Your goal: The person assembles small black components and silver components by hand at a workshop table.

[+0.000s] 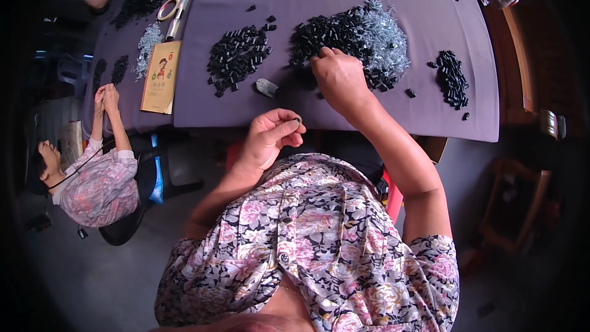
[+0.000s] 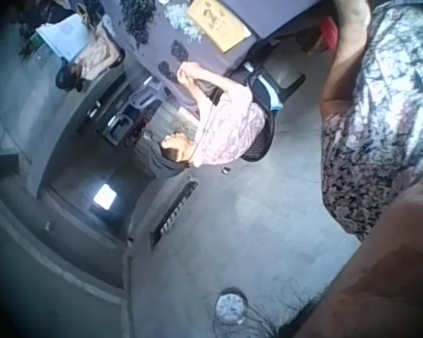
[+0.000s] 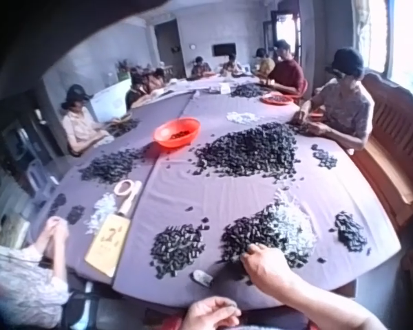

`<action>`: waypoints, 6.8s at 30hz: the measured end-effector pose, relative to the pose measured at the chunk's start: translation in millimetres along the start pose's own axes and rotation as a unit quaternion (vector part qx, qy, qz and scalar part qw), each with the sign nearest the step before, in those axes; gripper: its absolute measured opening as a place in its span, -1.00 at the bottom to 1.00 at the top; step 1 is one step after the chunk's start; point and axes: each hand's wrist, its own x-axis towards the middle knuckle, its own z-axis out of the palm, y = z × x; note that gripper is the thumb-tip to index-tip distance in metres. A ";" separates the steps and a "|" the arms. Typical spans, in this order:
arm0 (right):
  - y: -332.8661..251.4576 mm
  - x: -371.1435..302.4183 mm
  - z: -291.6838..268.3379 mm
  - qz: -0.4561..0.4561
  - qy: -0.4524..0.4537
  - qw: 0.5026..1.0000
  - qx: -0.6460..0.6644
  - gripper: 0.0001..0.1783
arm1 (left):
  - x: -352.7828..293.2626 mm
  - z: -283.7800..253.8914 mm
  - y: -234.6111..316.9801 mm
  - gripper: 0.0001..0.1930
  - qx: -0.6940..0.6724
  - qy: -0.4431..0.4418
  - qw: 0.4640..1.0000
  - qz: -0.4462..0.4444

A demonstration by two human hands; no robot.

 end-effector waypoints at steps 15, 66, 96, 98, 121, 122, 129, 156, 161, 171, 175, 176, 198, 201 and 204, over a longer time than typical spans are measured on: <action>-1.2 -2.1 -8.0 0.018 -0.029 0.997 0.067 -0.77 | -0.8 1.0 2.3 -0.85 0.030 0.011 0.999 -0.012; -18.2 -95.6 -22.8 0.246 -0.110 0.719 0.640 -0.75 | 10.5 34.4 -12.9 -0.90 0.188 0.009 0.980 0.056; -37.8 -93.7 -27.8 0.120 0.007 0.920 0.373 -0.43 | 11.8 48.2 -13.1 -0.88 0.004 0.001 1.000 0.000; -37.4 -93.0 -23.9 0.090 0.030 0.941 0.325 -0.41 | 11.5 47.0 -15.8 -0.87 -0.013 -0.012 1.000 0.001; -43.2 -103.7 -15.7 0.057 -0.051 0.958 0.278 -0.52 | -0.3 41.3 -31.9 -0.80 0.019 0.033 0.998 -0.054; -43.5 -102.8 -17.1 0.056 -0.051 0.958 0.277 -0.52 | -0.2 40.9 -31.9 -0.80 0.023 0.020 0.999 -0.044; -44.9 -102.2 -20.7 0.061 -0.051 0.951 0.300 -0.49 | -4.8 39.2 -29.5 -0.72 0.091 -0.027 0.995 -0.008; -53.8 -123.4 -2.8 0.093 -0.039 0.926 0.364 -0.51 | -9.5 16.4 -45.1 -0.79 0.026 -0.035 0.995 -0.093; -53.0 -128.0 -0.7 0.080 -0.046 0.931 0.354 -0.50 | -9.3 17.2 -44.5 -0.79 0.038 -0.027 0.993 -0.110; -53.4 -128.1 -0.2 0.069 -0.069 0.939 0.329 -0.56 | -7.9 13.2 -48.5 -0.79 0.048 -0.008 0.991 -0.125; -53.4 -128.6 0.5 0.062 -0.073 0.947 0.308 -0.57 | -7.9 13.8 -49.5 -0.79 0.037 -0.001 0.990 -0.132; -53.3 -129.2 1.7 0.061 -0.076 0.948 0.302 -0.57 | -7.7 13.1 -49.9 -0.79 0.037 -0.001 0.991 -0.132; -50.7 -134.0 -2.5 0.084 -0.135 0.933 0.322 -0.56 | -13.4 22.0 -44.1 -0.71 0.074 -0.038 0.985 -0.150; -49.7 -136.1 0.3 0.073 -0.143 0.942 0.295 -0.58 | -10.3 17.7 -49.1 -0.70 0.114 -0.044 0.982 -0.147; -48.3 -138.6 5.4 0.068 -0.130 0.945 0.291 -0.59 | -8.4 17.1 -52.5 -0.70 0.119 -0.052 0.981 -0.143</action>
